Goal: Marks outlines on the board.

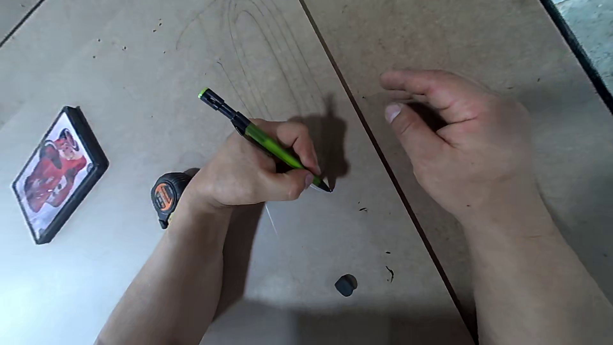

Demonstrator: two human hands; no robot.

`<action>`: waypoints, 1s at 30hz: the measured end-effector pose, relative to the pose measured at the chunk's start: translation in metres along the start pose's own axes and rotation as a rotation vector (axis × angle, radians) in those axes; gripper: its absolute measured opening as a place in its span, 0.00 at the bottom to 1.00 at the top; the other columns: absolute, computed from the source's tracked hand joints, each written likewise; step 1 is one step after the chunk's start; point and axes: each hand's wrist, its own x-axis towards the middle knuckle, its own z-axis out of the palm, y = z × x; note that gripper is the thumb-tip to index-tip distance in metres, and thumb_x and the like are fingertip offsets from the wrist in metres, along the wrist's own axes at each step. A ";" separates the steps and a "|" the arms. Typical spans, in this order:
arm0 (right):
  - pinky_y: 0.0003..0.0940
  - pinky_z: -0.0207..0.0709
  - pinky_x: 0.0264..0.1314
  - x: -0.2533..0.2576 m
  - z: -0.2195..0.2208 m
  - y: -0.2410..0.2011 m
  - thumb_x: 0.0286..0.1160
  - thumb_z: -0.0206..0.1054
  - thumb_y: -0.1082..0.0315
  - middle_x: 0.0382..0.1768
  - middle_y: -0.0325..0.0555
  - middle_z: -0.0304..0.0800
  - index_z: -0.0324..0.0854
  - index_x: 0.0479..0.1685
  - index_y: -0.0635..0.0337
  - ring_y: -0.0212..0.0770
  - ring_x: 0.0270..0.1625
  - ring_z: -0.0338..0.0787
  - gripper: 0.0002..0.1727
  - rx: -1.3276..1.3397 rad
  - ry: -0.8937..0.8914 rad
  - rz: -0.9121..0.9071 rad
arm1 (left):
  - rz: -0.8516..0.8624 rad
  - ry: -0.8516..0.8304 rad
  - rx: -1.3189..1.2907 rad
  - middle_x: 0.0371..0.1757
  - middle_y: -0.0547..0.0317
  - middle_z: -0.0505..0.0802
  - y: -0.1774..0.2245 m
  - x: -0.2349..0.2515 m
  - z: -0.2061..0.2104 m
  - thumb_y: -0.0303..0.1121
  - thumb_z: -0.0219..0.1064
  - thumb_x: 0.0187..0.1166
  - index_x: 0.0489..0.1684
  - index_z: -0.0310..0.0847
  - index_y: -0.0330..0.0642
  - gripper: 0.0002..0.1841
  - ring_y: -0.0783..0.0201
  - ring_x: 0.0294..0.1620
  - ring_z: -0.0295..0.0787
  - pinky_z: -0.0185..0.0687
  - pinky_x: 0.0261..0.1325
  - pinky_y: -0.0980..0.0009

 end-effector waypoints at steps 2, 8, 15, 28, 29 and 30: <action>0.20 0.85 0.54 -0.001 0.000 -0.001 0.87 0.62 0.57 0.61 0.29 0.92 0.87 0.68 0.43 0.20 0.53 0.90 0.17 0.011 -0.009 0.016 | -0.003 0.008 -0.007 0.33 0.61 0.93 0.000 0.000 0.000 0.27 0.73 0.67 0.34 0.86 0.43 0.03 0.71 0.29 0.89 0.84 0.26 0.78; 0.20 0.85 0.56 0.001 0.001 0.002 0.86 0.62 0.55 0.59 0.29 0.93 0.87 0.67 0.41 0.20 0.55 0.90 0.17 0.019 -0.017 0.029 | 0.011 0.017 0.033 0.32 0.63 0.93 0.001 0.001 0.002 0.26 0.72 0.66 0.31 0.85 0.44 0.03 0.74 0.27 0.87 0.80 0.24 0.80; 0.18 0.84 0.55 0.002 0.001 0.001 0.87 0.62 0.55 0.59 0.29 0.93 0.87 0.67 0.42 0.19 0.54 0.90 0.17 0.018 -0.003 0.025 | -0.002 0.021 0.012 0.32 0.62 0.93 0.001 0.002 0.001 0.27 0.73 0.67 0.34 0.87 0.43 0.03 0.71 0.28 0.89 0.85 0.26 0.78; 0.18 0.85 0.55 0.001 0.001 -0.001 0.86 0.62 0.58 0.58 0.28 0.94 0.88 0.66 0.42 0.18 0.54 0.90 0.16 0.016 0.015 0.032 | 0.085 0.492 -0.038 0.32 0.55 0.95 -0.007 0.007 0.028 0.22 0.72 0.74 0.42 0.84 0.35 0.05 0.63 0.27 0.93 0.93 0.28 0.70; 0.18 0.85 0.55 0.001 0.001 -0.001 0.86 0.62 0.58 0.58 0.27 0.94 0.89 0.65 0.42 0.18 0.54 0.90 0.16 0.017 0.018 0.029 | 0.074 0.553 -0.021 0.31 0.55 0.95 -0.007 0.008 0.032 0.21 0.72 0.74 0.42 0.84 0.35 0.04 0.63 0.27 0.93 0.93 0.27 0.70; 0.18 0.84 0.56 0.001 0.001 -0.001 0.86 0.62 0.58 0.58 0.27 0.94 0.89 0.65 0.42 0.18 0.55 0.90 0.16 0.015 0.018 0.028 | 0.061 0.597 -0.012 0.31 0.56 0.95 -0.006 0.009 0.035 0.21 0.71 0.75 0.42 0.84 0.35 0.04 0.64 0.27 0.93 0.93 0.28 0.70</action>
